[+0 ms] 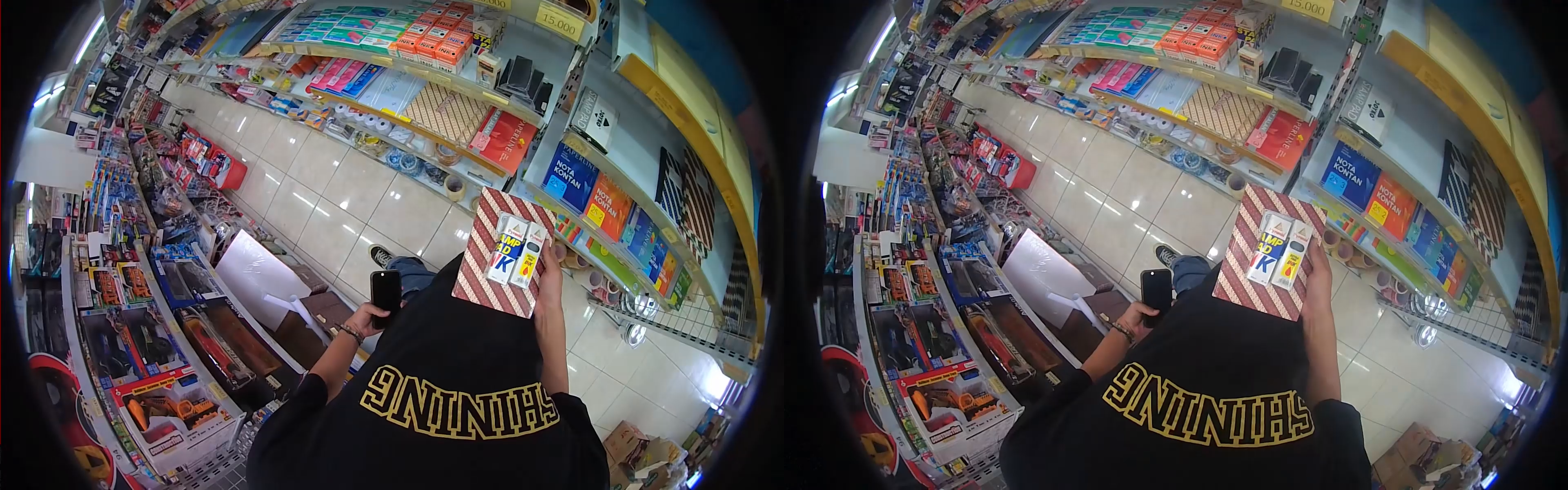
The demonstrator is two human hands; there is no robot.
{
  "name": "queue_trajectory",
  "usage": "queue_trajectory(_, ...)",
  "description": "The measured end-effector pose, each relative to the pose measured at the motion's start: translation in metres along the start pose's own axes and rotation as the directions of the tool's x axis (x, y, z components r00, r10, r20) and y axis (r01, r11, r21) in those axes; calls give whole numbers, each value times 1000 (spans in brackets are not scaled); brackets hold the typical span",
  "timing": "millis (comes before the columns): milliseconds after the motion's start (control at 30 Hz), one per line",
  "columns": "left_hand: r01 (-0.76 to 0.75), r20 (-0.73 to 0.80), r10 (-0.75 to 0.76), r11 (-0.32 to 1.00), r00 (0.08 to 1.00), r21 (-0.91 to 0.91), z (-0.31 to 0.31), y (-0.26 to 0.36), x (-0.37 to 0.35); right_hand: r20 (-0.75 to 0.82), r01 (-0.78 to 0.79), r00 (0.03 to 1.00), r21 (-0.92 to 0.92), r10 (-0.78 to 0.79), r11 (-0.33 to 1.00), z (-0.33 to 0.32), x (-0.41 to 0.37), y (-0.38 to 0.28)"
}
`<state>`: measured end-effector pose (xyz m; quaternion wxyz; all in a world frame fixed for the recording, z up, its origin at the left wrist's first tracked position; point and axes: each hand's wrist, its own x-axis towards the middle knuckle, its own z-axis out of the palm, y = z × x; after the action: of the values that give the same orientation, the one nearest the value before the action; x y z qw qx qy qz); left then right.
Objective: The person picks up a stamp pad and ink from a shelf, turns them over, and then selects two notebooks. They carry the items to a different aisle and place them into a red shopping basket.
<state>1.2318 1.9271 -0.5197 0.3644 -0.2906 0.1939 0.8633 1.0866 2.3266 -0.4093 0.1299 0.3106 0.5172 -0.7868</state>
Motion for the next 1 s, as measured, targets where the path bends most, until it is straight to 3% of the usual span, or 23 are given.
queue_trajectory(133,-35,11,35,999,999,-13,3,3,-3,0,7,1000,2,-7,1000,4,-3,-2)
queue_trajectory(433,79,-70,-79,997,994,-4,-20,9,0,-23,6,1000,4,-6,1000,7,-5,-5)
queue_trajectory(533,105,36,-104,994,994,-15,-46,5,3,-43,-7,999,7,7,1000,6,-6,-4)
queue_trajectory(633,73,-16,-71,991,997,109,-39,5,2,-13,10,1000,12,-10,1000,4,-4,-3)
queue_trajectory(700,262,-337,-159,922,928,287,-27,6,0,-33,-18,999,18,18,1000,5,-6,-4)
queue_trajectory(733,268,-336,-163,918,928,293,-25,4,2,-40,-14,999,24,15,1000,7,-8,-5)
queue_trajectory(800,193,-331,105,635,938,748,-26,-3,4,-118,-6,993,35,10,999,12,-11,-8)
queue_trajectory(833,289,-287,-75,454,955,843,-32,7,4,-86,10,996,53,-6,999,11,-10,-8)
queue_trajectory(867,289,-283,-80,444,956,848,-25,11,1,-95,18,995,59,-12,998,10,-10,-7)
queue_trajectory(933,314,-224,-297,302,928,900,1,15,-10,31,13,999,103,-16,995,6,-8,-6)
queue_trajectory(1000,295,-206,-301,287,931,911,12,11,-5,42,73,996,117,-78,990,5,-6,-4)
